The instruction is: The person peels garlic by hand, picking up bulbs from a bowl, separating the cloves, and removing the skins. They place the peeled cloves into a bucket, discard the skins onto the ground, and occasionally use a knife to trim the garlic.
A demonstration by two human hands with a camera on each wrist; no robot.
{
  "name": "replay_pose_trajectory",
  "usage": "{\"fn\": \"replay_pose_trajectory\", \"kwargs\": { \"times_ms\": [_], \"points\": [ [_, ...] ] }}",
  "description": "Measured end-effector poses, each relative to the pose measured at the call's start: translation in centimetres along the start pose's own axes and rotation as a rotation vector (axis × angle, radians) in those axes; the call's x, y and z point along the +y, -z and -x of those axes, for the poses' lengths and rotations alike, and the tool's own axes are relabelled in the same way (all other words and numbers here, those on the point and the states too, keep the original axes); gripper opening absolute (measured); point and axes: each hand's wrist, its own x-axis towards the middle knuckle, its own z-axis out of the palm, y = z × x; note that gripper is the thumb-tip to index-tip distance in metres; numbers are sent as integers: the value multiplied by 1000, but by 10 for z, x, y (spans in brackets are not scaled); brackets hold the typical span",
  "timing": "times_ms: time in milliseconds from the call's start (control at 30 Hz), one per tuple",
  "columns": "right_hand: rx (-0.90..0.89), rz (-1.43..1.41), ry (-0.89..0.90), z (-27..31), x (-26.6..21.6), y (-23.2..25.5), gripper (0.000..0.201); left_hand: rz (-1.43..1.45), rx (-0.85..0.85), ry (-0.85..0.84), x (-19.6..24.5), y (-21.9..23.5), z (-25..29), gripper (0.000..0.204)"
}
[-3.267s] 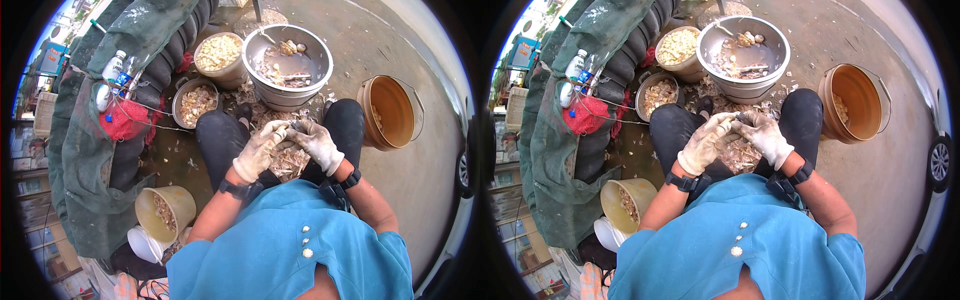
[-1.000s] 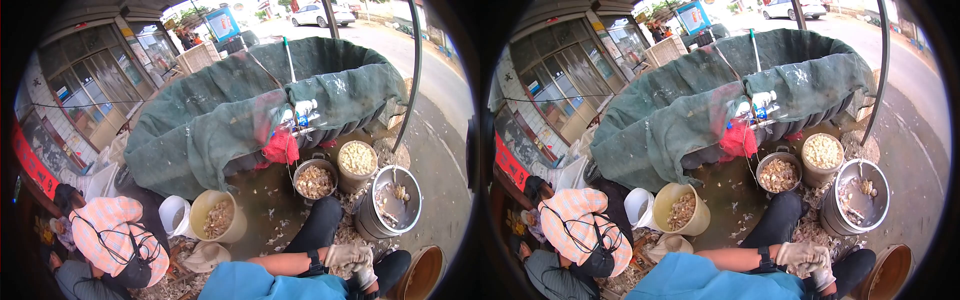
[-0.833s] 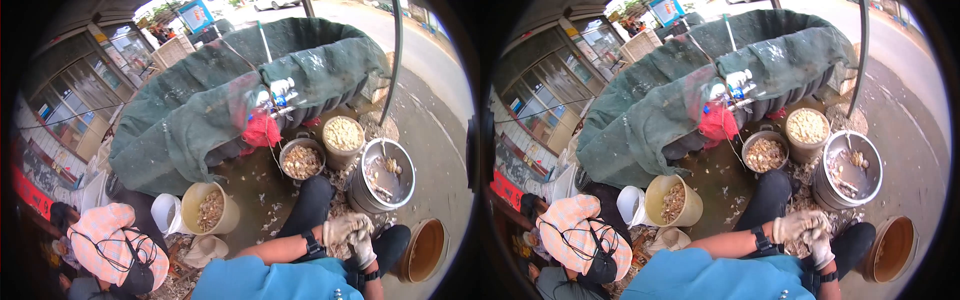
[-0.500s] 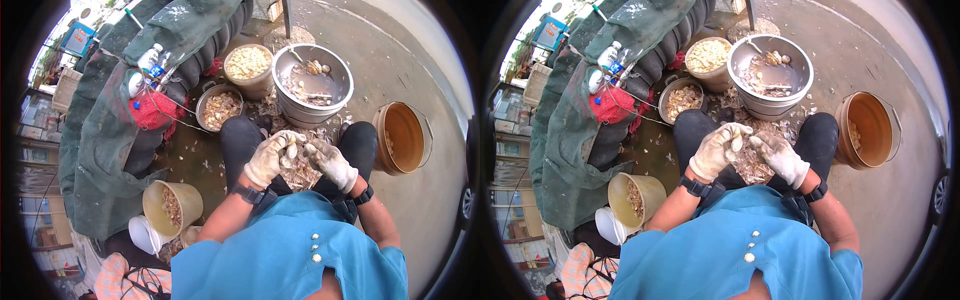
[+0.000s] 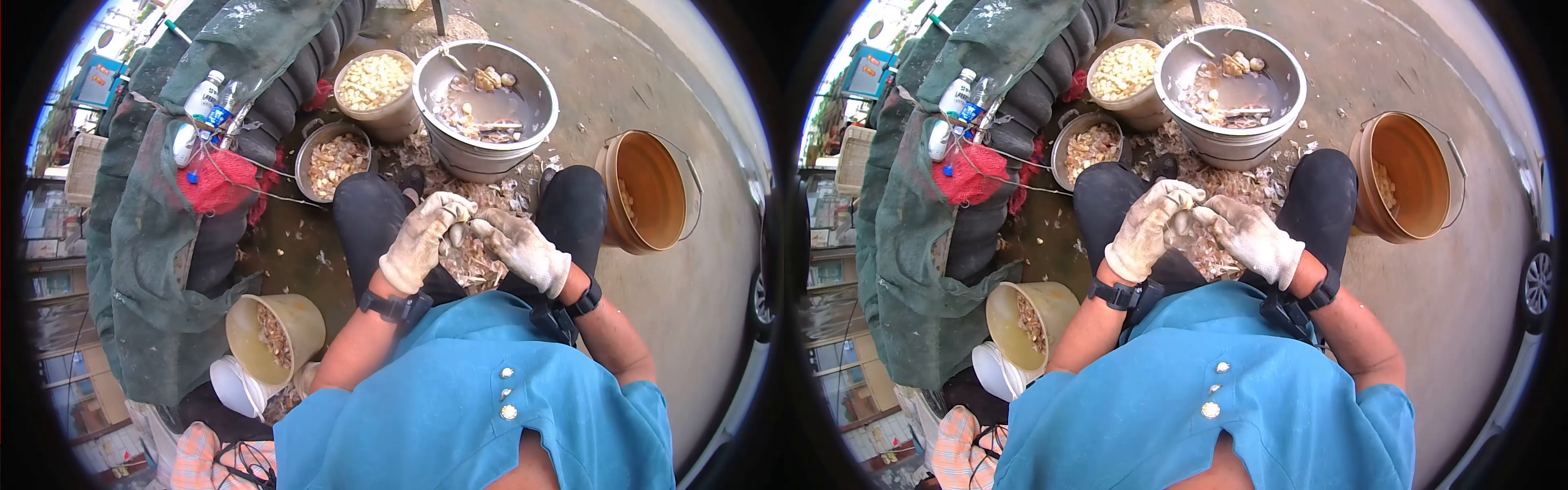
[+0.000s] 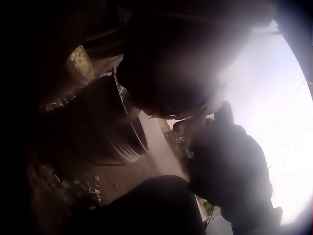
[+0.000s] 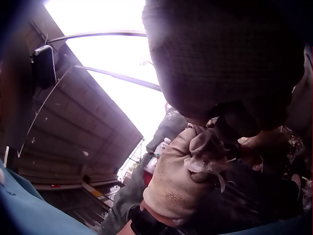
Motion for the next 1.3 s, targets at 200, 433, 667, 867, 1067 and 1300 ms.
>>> {"fn": "replay_pose_trajectory", "kwargs": {
  "times_ms": [200,433,667,867,1067,1300],
  "points": [
    [-35,-58,41,-1,-2,-4,38,2,-64,-36,-11,5,-3,35],
    [-82,10,-56,-2,-10,1,37,233,4,85,-14,-1,4,32],
    [-13,-60,26,1,8,-3,34,158,-49,27,-15,3,0,36],
    [82,20,147,0,12,-12,31,-51,-7,-109,-22,4,-6,38],
    [63,104,76,0,11,-11,27,-113,57,37,-15,0,-4,43],
    [67,25,37,-2,11,-13,24,109,43,38,-26,-1,-3,36]
  ]
}}
